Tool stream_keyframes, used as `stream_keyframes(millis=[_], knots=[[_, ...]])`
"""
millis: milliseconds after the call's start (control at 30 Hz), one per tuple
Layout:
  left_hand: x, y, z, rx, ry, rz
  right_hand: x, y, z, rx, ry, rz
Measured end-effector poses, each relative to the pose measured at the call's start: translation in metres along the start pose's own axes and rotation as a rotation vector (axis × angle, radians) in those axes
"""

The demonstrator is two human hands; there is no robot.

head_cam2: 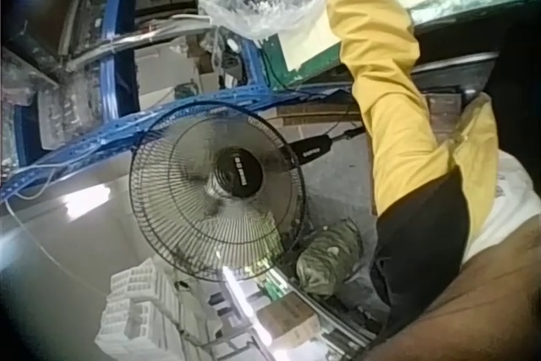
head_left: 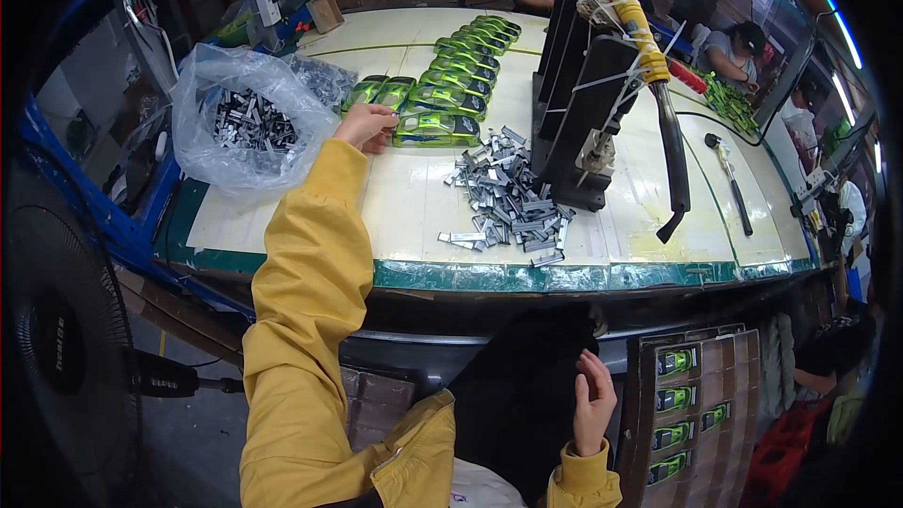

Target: The person assembles toy car bodies by hand, inserting metal components into plastic toy car shells.

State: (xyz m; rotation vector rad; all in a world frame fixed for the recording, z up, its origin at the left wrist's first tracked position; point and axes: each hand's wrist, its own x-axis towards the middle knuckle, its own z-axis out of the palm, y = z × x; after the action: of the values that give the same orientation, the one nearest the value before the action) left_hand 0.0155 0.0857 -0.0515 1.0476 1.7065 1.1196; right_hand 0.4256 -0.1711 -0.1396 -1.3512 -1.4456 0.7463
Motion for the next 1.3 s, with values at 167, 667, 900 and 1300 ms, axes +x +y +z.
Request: stream_keyframes(millis=[167, 667, 900, 1300], knots=[[-0.003, -0.005, -0.009, -0.007, 0.035, 0.004, -0.002, -0.011, 0.007, -0.067, -0.037, -0.070], [-0.093, -0.020, -0.071, 0.206, -0.135, 0.004, 0.029, -0.092, 0.065, 0.004, -0.452, -0.629], [-0.125, -0.024, -0.078, 0.179, -0.408, 0.034, 0.062, -0.139, 0.140, -0.122, -0.501, -0.868], [-0.151, -0.025, -0.050, 0.102, -0.569, 0.055, 0.074, -0.139, 0.197, -0.696, -0.331, -0.903]])
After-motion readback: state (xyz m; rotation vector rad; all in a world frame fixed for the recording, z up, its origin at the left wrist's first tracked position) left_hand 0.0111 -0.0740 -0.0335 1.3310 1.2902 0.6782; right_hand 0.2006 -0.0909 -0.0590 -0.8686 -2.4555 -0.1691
